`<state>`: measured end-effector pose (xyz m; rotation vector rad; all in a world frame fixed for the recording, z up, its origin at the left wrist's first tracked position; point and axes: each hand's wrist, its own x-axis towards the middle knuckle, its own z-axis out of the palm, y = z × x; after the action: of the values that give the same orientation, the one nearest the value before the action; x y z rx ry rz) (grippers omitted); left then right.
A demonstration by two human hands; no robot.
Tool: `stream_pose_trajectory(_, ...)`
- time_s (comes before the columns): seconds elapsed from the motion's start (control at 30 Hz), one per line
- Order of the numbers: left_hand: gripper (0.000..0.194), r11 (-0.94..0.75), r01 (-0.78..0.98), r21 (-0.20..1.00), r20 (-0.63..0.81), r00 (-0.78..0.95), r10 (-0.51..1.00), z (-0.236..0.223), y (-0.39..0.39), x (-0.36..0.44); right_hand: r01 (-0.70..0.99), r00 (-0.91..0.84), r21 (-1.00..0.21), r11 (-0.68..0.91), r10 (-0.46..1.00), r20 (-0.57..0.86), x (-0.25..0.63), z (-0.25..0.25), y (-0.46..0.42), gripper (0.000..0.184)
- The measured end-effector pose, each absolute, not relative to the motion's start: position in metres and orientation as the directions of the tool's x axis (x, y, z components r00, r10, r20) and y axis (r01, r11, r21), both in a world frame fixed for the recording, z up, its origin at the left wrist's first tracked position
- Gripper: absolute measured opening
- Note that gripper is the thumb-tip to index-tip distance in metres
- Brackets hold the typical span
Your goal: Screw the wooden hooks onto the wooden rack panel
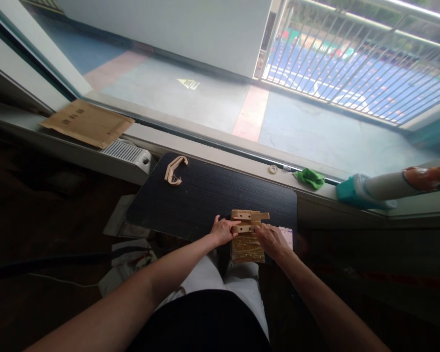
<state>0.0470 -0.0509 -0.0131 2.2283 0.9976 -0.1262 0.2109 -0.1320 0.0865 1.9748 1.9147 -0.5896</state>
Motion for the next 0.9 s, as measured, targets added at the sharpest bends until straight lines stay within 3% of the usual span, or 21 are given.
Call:
stream_pose_trajectory(0.1, 0.046, -0.472, 0.688, 0.551, -0.341, 0.702, 0.626, -0.014, -0.051, 0.047, 0.969, 0.180, -0.062, -0.239, 0.853, -0.489, 0.205, 0.078, -0.137, 0.023)
stream_pose_trajectory(0.2, 0.046, -0.473, 0.675, 0.566, -0.324, 0.710, 0.626, -0.014, -0.051, 0.047, 0.856, 0.419, -0.050, -0.514, 0.747, -0.516, 0.201, 0.069, -0.144, 0.030)
stream_pose_trajectory(0.27, 0.045, -0.471, 0.672, 0.572, -0.319, 0.711, 0.627, -0.015, -0.051, 0.047, 0.789, 0.493, -0.052, -0.613, 0.680, -0.543, 0.201, 0.067, -0.147, 0.034)
stream_pose_trajectory(0.43, 0.046, -0.481, 0.664, 0.572, -0.319, 0.721, 0.615, -0.014, -0.050, 0.046, 0.834, 0.412, -0.069, -0.547, 0.702, -0.581, 0.209, 0.078, -0.144, 0.029)
stream_pose_trajectory(0.6, 0.046, -0.481, 0.677, 0.557, -0.341, 0.714, 0.612, -0.011, -0.050, 0.046, 0.991, 0.094, -0.034, -0.127, 0.862, -0.498, 0.212, 0.092, -0.136, 0.022)
stream_pose_trajectory(0.67, 0.045, -0.478, 0.683, 0.553, -0.342, 0.709, 0.617, -0.011, -0.051, 0.047, 0.999, 0.034, -0.013, -0.046, 0.866, -0.500, 0.210, 0.091, -0.134, 0.023)
stream_pose_trajectory(0.77, 0.044, -0.475, 0.690, 0.546, -0.336, 0.700, 0.630, -0.012, -0.051, 0.047, 0.991, 0.101, -0.021, -0.129, 0.863, -0.496, 0.207, 0.083, -0.136, 0.024)
stream_pose_trajectory(0.9, 0.045, -0.471, 0.681, 0.560, -0.318, 0.702, 0.637, -0.015, -0.052, 0.046, 0.864, 0.414, -0.027, -0.502, 0.741, -0.528, 0.204, 0.068, -0.150, 0.036)
